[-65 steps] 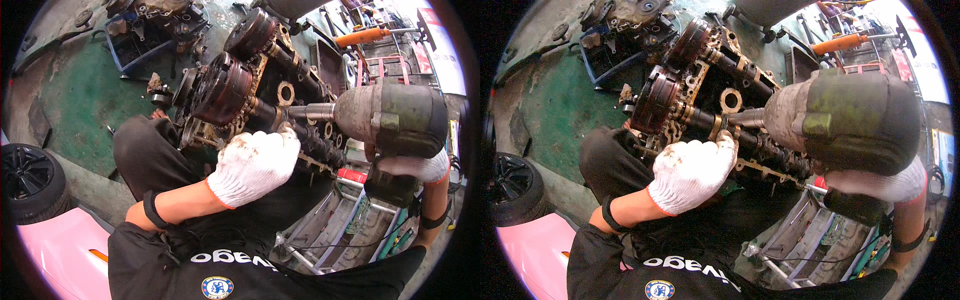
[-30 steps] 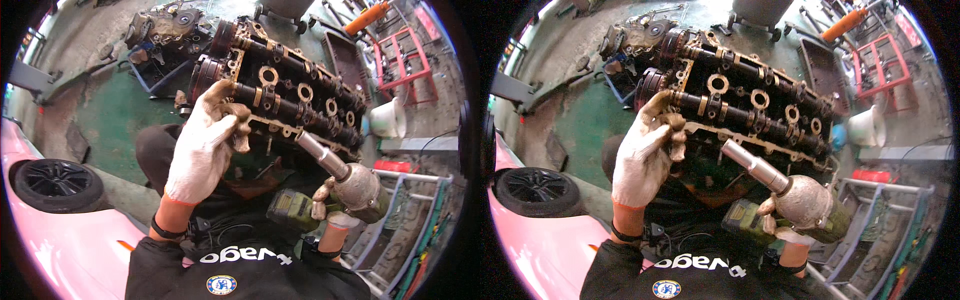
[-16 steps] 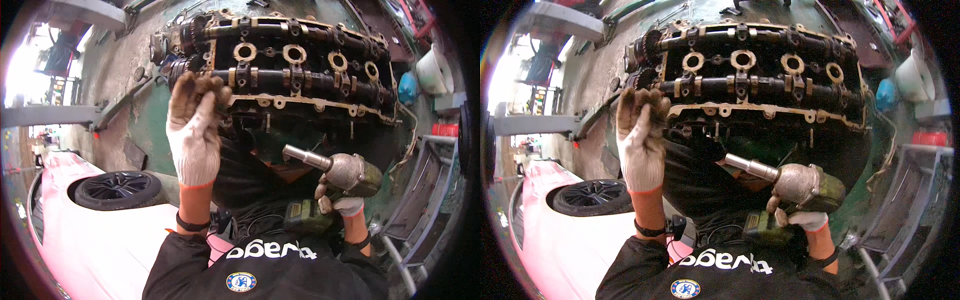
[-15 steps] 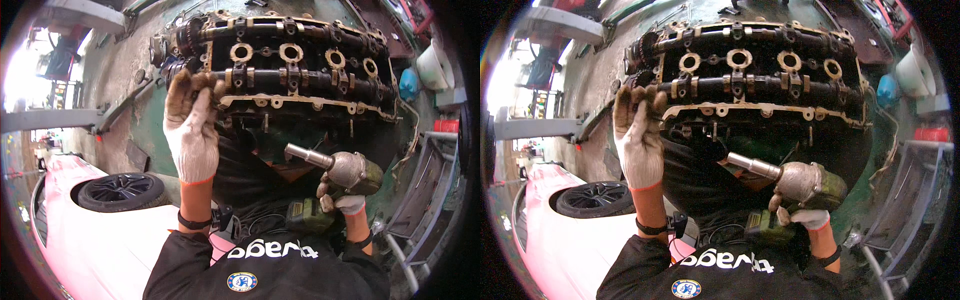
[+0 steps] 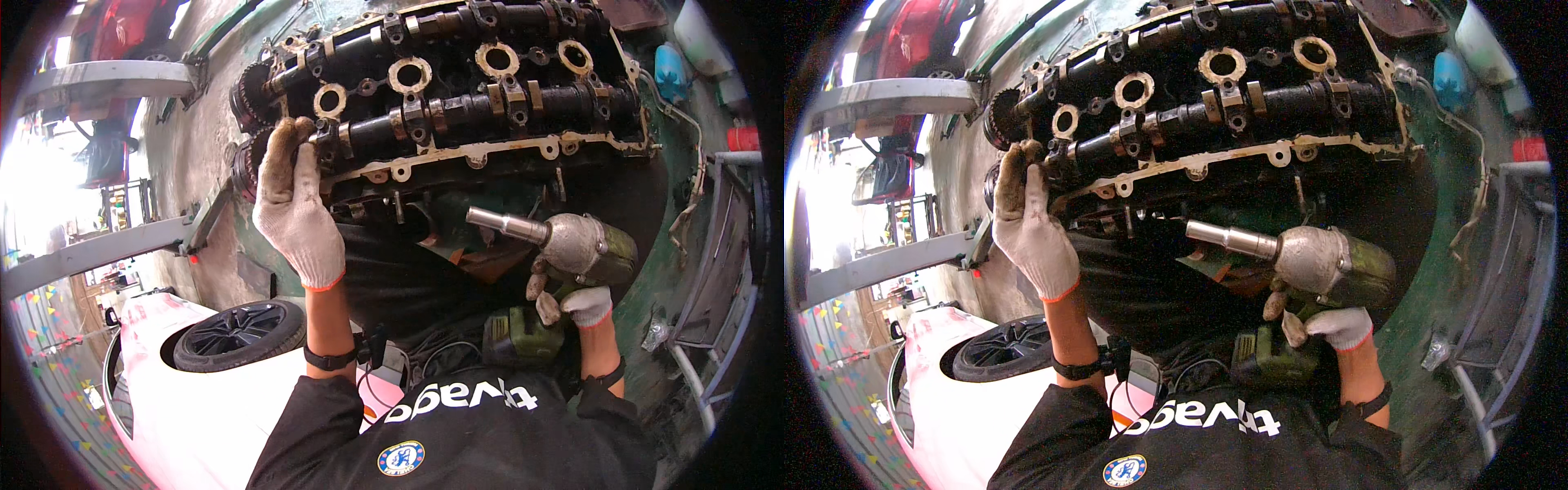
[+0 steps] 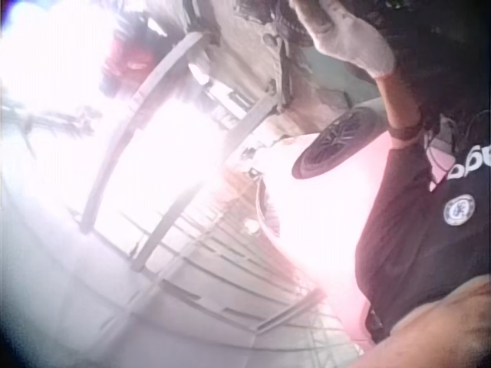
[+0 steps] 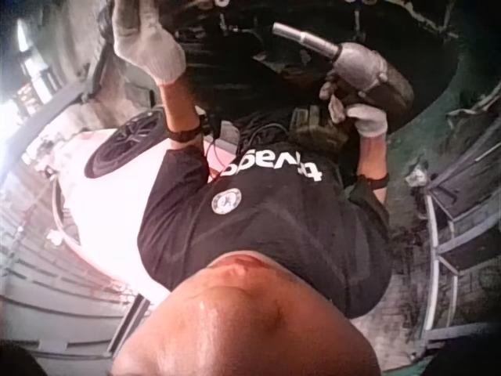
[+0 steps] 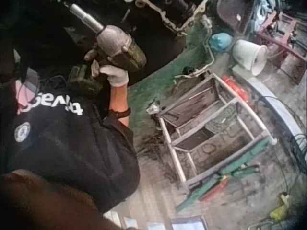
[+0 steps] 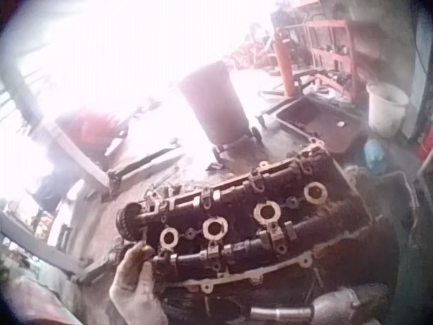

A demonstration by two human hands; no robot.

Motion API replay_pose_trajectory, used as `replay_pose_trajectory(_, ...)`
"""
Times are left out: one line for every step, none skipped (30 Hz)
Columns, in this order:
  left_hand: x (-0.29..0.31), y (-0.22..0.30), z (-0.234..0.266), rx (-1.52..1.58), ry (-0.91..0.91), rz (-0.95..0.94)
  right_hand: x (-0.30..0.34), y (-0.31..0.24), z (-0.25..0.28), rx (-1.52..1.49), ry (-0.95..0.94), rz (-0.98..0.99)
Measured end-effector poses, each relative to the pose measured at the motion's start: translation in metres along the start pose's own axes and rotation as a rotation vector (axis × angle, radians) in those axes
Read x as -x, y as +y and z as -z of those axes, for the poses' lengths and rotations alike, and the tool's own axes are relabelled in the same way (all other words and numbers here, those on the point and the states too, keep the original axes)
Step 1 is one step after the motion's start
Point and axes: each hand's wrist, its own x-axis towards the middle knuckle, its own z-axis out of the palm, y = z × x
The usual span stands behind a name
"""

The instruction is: The person uses a cordless impact wrench to tighten bolts on an engine cylinder head resting on their lap. They repeatedly position the tool, tighten fasteners, and remove the tool to move to the next bolt across the head surface.

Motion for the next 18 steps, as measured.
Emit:
replay_pose_trajectory(0.0,0.001,0.001,0.013,-0.008,0.02,-0.001,0.0,0.0,-0.012,0.017,-0.013)
replay_pose_trajectory(-0.001,0.001,0.003,0.032,-0.015,0.006,-0.002,0.001,-0.001,0.054,0.071,-0.017)
replay_pose_trajectory(-0.001,0.002,0.004,0.09,-0.019,-0.017,-0.003,0.001,-0.002,0.045,0.059,-0.022)
replay_pose_trajectory(-0.002,0.001,0.005,0.125,0.014,-0.008,-0.004,0.0,-0.003,0.037,0.047,-0.027)
replay_pose_trajectory(-0.004,0.001,0.005,0.152,0.054,0.004,-0.005,-0.001,-0.004,-0.001,0.019,-0.01)
replay_pose_trajectory(-0.004,0.0,0.004,0.195,0.049,-0.042,-0.006,0.0,-0.006,0.045,0.063,-0.014)
replay_pose_trajectory(-0.005,-0.002,0.002,0.175,0.061,-0.056,-0.006,0.0,-0.008,0.062,0.089,0.006)
replay_pose_trajectory(-0.006,-0.004,-0.001,0.148,0.087,-0.07,-0.007,0.0,-0.01,0.08,0.113,0.027)
replay_pose_trajectory(-0.007,-0.006,-0.004,0.113,0.116,-0.076,-0.007,0.0,-0.012,0.07,0.124,0.018)
replay_pose_trajectory(-0.007,-0.007,-0.007,0.112,0.094,-0.101,-0.007,-0.001,-0.013,0.06,0.136,0.011)
replay_pose_trajectory(-0.007,-0.008,-0.009,0.105,0.111,-0.105,-0.007,-0.001,-0.013,0.051,0.147,0.003)
replay_pose_trajectory(-0.007,-0.008,-0.011,0.091,0.132,-0.103,-0.007,-0.001,-0.014,0.044,0.15,0.006)
replay_pose_trajectory(-0.006,-0.009,-0.012,0.078,0.131,-0.129,-0.007,-0.001,-0.014,0.038,0.153,0.01)
replay_pose_trajectory(-0.005,-0.009,-0.013,-0.032,0.114,-0.185,-0.006,-0.001,-0.013,0.032,0.157,0.014)
replay_pose_trajectory(-0.004,-0.008,-0.013,-0.144,0.075,-0.269,-0.006,-0.001,-0.012,0.038,0.15,0.015)
replay_pose_trajectory(-0.001,-0.008,-0.012,-0.26,0.036,-0.35,-0.005,0.0,-0.011,0.042,0.144,0.012)
replay_pose_trajectory(0.002,-0.007,-0.012,-0.342,0.026,-0.359,-0.005,0.001,-0.009,0.048,0.138,0.009)
replay_pose_trajectory(0.003,-0.008,-0.012,-0.409,0.007,-0.406,-0.004,0.002,-0.008,0.058,0.156,0.026)
